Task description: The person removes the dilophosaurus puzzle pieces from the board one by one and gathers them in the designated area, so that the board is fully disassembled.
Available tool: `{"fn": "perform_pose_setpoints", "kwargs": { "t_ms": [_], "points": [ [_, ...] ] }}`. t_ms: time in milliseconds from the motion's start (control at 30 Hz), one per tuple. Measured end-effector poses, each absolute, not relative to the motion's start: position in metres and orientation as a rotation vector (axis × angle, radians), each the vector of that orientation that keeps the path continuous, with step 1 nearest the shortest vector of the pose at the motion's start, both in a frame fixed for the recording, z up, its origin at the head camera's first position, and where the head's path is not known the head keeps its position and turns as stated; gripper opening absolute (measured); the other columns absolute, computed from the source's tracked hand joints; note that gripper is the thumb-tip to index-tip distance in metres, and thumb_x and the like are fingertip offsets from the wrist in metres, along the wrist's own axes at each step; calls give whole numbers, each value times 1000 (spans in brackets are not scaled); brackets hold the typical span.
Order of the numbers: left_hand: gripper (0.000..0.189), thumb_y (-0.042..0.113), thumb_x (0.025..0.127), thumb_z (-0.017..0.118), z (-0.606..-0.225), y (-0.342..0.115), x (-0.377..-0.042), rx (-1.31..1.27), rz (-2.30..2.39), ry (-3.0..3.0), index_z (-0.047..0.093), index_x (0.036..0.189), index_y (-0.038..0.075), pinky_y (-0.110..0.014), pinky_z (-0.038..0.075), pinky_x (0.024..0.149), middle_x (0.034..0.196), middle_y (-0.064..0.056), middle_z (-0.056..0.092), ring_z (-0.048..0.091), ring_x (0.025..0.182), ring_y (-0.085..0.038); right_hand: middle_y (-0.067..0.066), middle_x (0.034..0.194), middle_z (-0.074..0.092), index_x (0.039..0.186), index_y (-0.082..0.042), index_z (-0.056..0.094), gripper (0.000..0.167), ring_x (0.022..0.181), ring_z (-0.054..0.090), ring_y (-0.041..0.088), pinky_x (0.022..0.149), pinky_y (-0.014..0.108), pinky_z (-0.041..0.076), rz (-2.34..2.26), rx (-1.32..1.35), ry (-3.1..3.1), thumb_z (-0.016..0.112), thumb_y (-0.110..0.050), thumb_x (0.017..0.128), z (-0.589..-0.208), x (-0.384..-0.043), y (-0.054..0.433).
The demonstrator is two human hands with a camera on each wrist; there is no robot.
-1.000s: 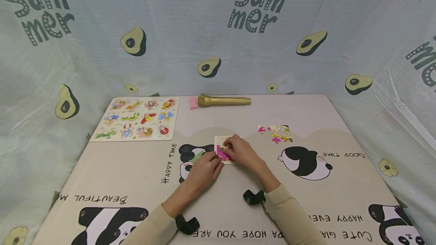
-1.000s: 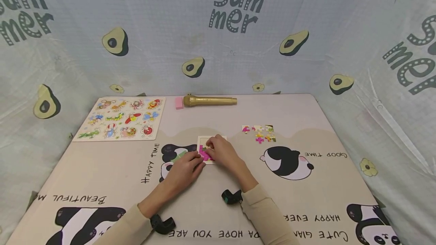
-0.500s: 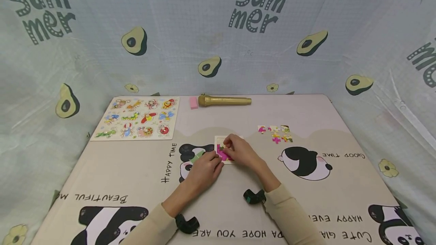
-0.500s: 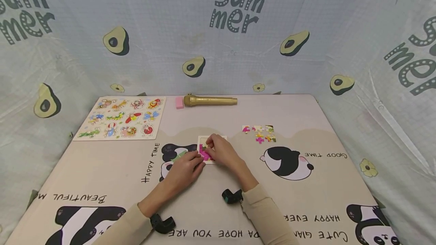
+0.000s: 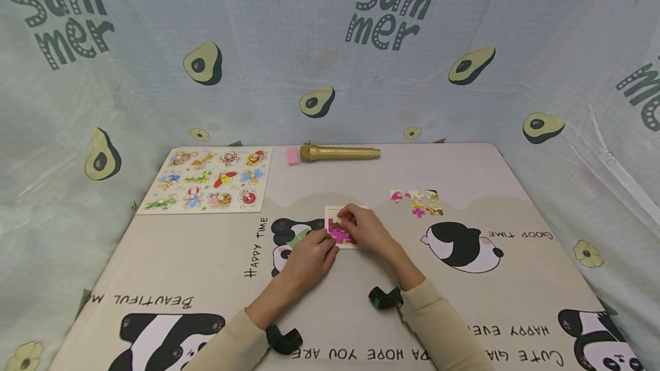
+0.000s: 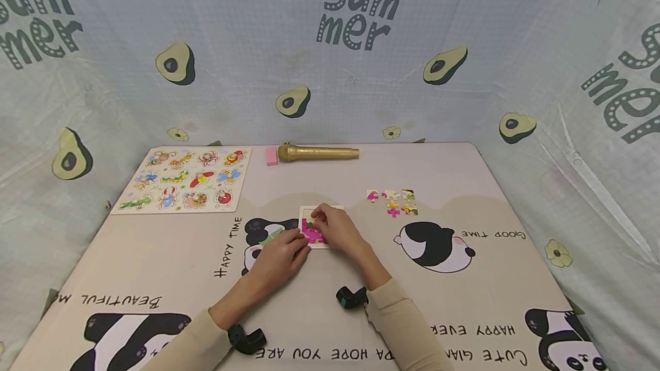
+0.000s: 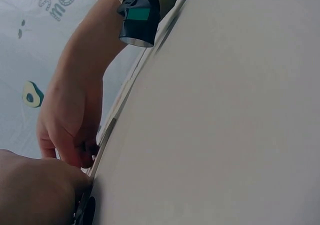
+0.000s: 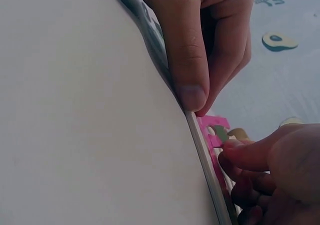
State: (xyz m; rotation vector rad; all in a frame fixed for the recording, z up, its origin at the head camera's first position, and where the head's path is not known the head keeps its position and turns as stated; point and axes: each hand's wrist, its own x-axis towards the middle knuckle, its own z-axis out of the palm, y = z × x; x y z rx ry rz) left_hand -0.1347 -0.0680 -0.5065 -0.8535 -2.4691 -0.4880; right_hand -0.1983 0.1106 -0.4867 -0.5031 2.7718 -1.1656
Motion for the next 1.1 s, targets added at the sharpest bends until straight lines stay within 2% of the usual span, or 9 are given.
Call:
{"fn": "perform_pose_setpoints", "kwargs": {
  "t_ms": [333, 533, 1100],
  "points": [
    [12, 16, 89, 74, -506, -68, -134, -848, -475, -2474, 77, 94, 5, -29, 54, 72, 87, -3, 65, 61, 78, -16, 2, 85, 70, 101, -7, 71, 10, 73, 54, 12, 65, 24, 43, -1208, -419, 2806, 70, -14, 93, -485, -197, 110],
    [12, 15, 89, 74, -506, -68, -134, -849, -474, -2475, 77, 94, 5, -29, 55, 73, 87, -2, 66, 62, 79, -16, 3, 87, 71, 102, -7, 72, 11, 72, 53, 12, 63, 23, 42, -1254, -414, 2794, 69, -14, 94, -487, -199, 111],
    [14, 17, 90, 74, -505, -67, -133, -832, -516, -2499, 78, 96, 5, -30, 57, 76, 92, -4, 68, 65, 84, -17, 6, 98, 72, 108, -8, 72, 19, 85, 57, 18, 73, 25, 47, -1343, -314, 2768, 65, -22, 97, -474, -208, 141]
  ]
}}
